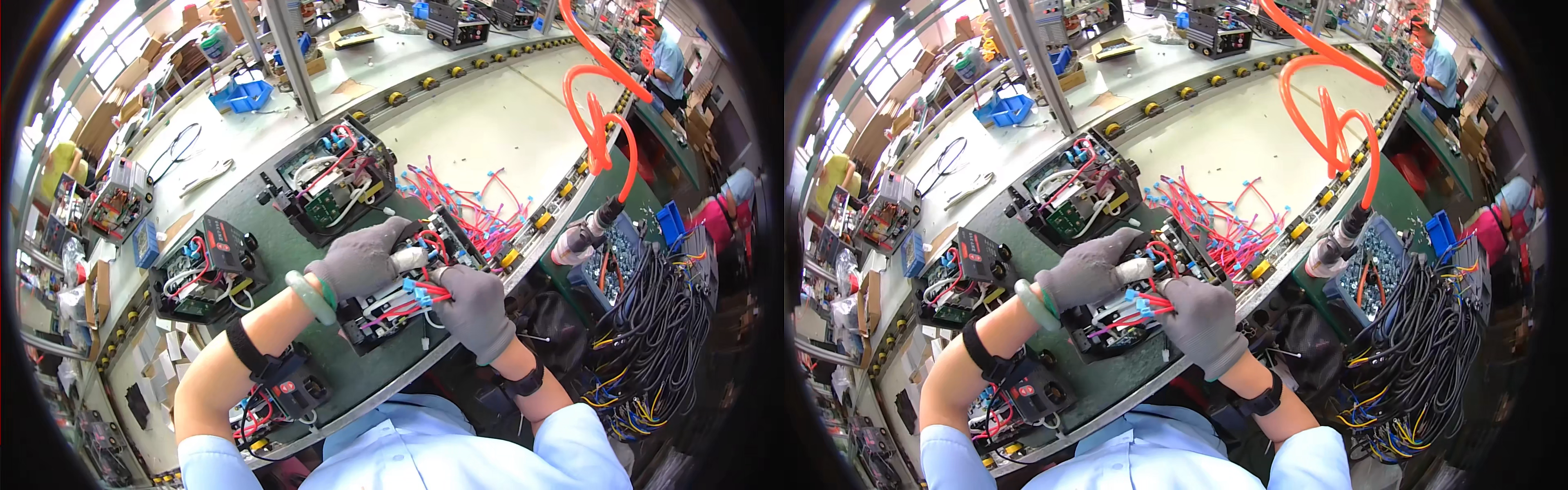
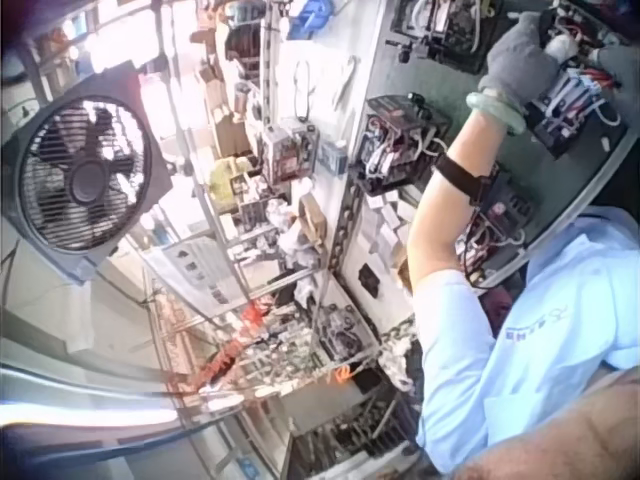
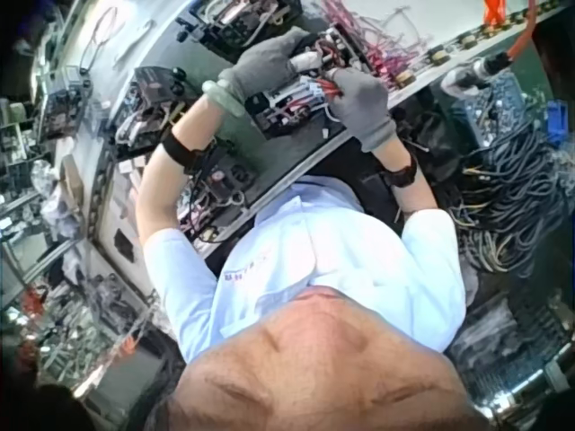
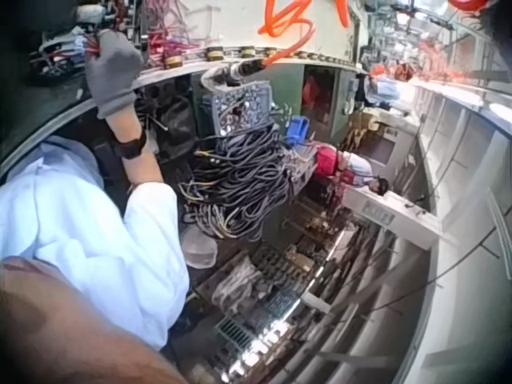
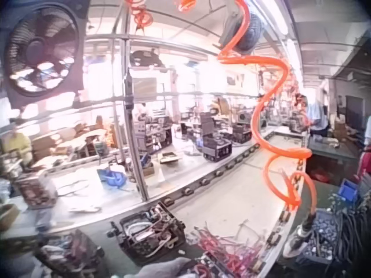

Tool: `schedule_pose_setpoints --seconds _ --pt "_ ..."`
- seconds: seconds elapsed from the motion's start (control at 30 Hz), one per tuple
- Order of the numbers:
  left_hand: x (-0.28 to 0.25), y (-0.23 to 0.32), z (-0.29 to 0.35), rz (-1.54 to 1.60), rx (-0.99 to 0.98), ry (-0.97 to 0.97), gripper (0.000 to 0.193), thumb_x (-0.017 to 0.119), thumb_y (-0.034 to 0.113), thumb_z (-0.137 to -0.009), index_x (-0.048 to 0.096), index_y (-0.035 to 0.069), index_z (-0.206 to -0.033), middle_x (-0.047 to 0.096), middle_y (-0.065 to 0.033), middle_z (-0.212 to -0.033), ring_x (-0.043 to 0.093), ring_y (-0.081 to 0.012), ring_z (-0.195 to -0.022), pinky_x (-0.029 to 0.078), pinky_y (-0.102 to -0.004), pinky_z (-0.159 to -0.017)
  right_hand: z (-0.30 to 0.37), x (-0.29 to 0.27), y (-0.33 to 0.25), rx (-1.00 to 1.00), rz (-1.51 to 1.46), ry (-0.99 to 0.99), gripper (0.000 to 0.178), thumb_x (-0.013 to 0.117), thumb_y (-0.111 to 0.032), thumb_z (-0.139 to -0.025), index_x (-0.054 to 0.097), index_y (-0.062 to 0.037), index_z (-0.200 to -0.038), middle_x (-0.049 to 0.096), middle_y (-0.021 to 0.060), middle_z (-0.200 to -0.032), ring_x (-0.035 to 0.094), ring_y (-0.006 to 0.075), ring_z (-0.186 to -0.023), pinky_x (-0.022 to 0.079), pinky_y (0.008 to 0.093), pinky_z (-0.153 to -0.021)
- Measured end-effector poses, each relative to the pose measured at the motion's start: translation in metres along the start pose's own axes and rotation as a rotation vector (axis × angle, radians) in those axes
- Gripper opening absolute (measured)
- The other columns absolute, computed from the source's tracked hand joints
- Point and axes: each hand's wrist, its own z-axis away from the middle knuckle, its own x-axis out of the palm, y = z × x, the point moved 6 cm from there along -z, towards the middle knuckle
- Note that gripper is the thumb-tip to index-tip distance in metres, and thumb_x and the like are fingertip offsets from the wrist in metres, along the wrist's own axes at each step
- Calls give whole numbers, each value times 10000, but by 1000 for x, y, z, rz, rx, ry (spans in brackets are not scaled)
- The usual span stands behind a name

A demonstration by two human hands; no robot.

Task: Assemble internal components and wiring of electronic inverter units on an assembly line.

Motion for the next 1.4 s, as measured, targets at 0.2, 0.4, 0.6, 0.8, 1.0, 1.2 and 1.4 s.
schedule_pose_setpoints --seconds 0.2,0.4,0.6,0.8,1.0,1.2,1.4 --pt "-5 13 2 -40 -118 -77 687 541 622 -931 520 79 -1351 670 -193 -1152 648 -313 -1101 490 -418 -908 4 -21 0 93 -338 26 221 633 -148 -897 636 -9 -1068 636 213 -827 660 366 -734 522 399 -666" --pt "-56 35 54 590 40 -44 367 635 140 -960 574 57 -1313 649 -25 -1108 590 -86 -999 499 -246 -868 4 -39 -36 536 -1046 -92 167 507 -116 -982 628 -11 -1029 565 -40 -771 483 21 -626 381 197 -565" --pt "-103 72 178 78 77 273 187 654 127 -947 661 2 -1086 674 -9 -916 601 -71 -837 509 -266 -731 -22 4 -115 406 -1211 -433 133 559 -95 -937 648 -26 -1008 538 -43 -711 434 7 -584 349 198 -501" --pt "-84 32 299 334 -214 347 117 697 96 -906 691 15 -991 672 -49 -831 617 -95 -766 509 -259 -694 6 73 -202 -70 -1278 -1027 255 629 -234 -978 652 10 -1047 606 -32 -858 500 30 -788 447 235 -673" --pt "-89 1 348 90 -24 572 140 719 15 -820 689 64 -948 685 -50 -883 659 -192 -770 524 -317 -679 -9 100 -251 27 -1028 -1407 255 585 -233 -1003 653 -7 -1101 624 -1 -848 535 47 -778 478 243 -701" --pt "-155 -137 325 -7 -140 877 403 710 233 -893 614 24 -1223 673 -167 -1101 673 -245 -1000 546 -357 -828 -91 156 -224 -98 -682 -765 179 623 -188 -968 690 -23 -992 534 -12 -656 476 52 -658 424 272 -580" --pt "-164 -285 302 373 -359 938 434 585 309 -971 598 14 -1288 640 -147 -1231 582 -226 -1150 435 -324 -999 -123 207 -197 -114 -171 -695 217 665 -297 -882 723 -107 -969 676 174 -806 653 332 -710 506 384 -672"
